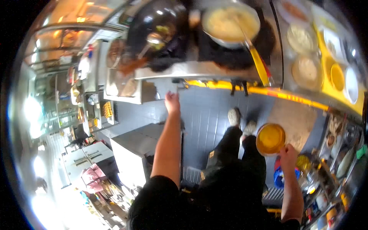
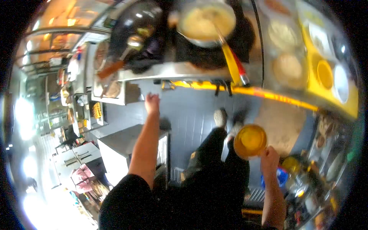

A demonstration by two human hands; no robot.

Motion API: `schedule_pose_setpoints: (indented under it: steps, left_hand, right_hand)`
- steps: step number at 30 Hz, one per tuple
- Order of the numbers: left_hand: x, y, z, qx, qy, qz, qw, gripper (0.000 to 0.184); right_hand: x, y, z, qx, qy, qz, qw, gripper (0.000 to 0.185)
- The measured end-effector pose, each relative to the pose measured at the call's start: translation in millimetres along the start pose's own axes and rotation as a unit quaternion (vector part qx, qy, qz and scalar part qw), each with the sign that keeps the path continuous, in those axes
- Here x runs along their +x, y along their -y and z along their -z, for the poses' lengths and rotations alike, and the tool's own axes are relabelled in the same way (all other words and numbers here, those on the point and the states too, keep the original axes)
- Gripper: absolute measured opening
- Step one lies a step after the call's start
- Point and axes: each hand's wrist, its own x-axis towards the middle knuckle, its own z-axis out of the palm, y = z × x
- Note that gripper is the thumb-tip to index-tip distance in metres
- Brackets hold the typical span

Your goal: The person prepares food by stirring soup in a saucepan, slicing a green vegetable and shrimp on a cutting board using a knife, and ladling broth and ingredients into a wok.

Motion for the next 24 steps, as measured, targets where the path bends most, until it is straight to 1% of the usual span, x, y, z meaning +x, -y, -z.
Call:
schedule_pose_setpoints:
  steps: [1,2,4,5,6,7,8,10,12,14,16,17,18,19,20,23,24]
  left_hand:
    - [-23,0,18,0.091,-0.014,-0.082,0.992,0.057]
    - [-31,-17,36,0.172,-0.050,-0.168,0.969,0.058]
    - [-65,-92,73,0.253,-0.086,-0.286,0.920,0.061]
    - [-77,-129,91,0.278,-0.102,-0.303,0.906,0.063]
    - [-78,-152,106,0.285,-0.124,-0.320,0.895,0.063]
    - [-71,-168,122,0.299,-0.148,-0.349,0.875,0.065]
    - [-61,-180,137,0.315,-0.168,-0.375,0.855,0.068]
    - [-27,-194,169,0.340,-0.155,-0.383,0.845,0.076]
    - [5,-205,185,0.449,-0.159,-0.350,0.807,0.085]
    - [36,-209,195,0.561,-0.127,-0.283,0.768,0.088]
    - [62,-214,198,0.615,-0.050,-0.221,0.755,0.090]
    - [76,-215,198,0.612,0.007,-0.195,0.766,0.091]
    - [89,-206,200,0.622,0.027,-0.229,0.749,0.091]
    - [94,-215,198,0.607,0.071,-0.205,0.764,0.084]
    - [96,-223,198,0.593,0.116,-0.177,0.777,0.078]
    - [129,-195,198,0.624,0.116,-0.252,0.730,0.065]
    - [137,-185,194,0.616,0.129,-0.264,0.731,0.061]
  right_hand:
    - [-6,15,9,0.024,0.002,0.027,0.999,0.023]
    - [0,43,19,0.049,-0.002,0.075,0.996,0.022]
    - [-16,73,43,0.068,-0.014,0.145,0.987,0.021]
    - [-20,85,49,0.069,-0.027,0.185,0.980,0.021]
    - [-20,97,53,0.071,-0.039,0.221,0.972,0.021]
    - [-21,117,63,0.060,-0.025,0.257,0.964,0.017]
    - [-25,135,71,0.102,-0.007,0.242,0.965,0.017]
    - [-47,198,95,0.178,0.026,0.199,0.963,0.018]
    - [-20,212,98,0.094,0.003,0.269,0.959,0.019]
    - [-34,269,115,0.100,0.016,0.245,0.964,0.020]
    - [-15,294,110,0.161,0.024,0.243,0.956,0.020]
    - [-11,310,113,0.205,0.027,0.221,0.953,0.020]
    - [-13,336,113,0.249,0.032,0.202,0.947,0.020]
    - [-13,357,111,0.293,0.039,0.179,0.938,0.020]
    - [-9,374,110,0.291,0.033,0.185,0.938,0.019]
    - [13,423,102,0.291,0.017,0.199,0.936,0.019]
    - [20,437,98,0.295,0.011,0.198,0.935,0.019]
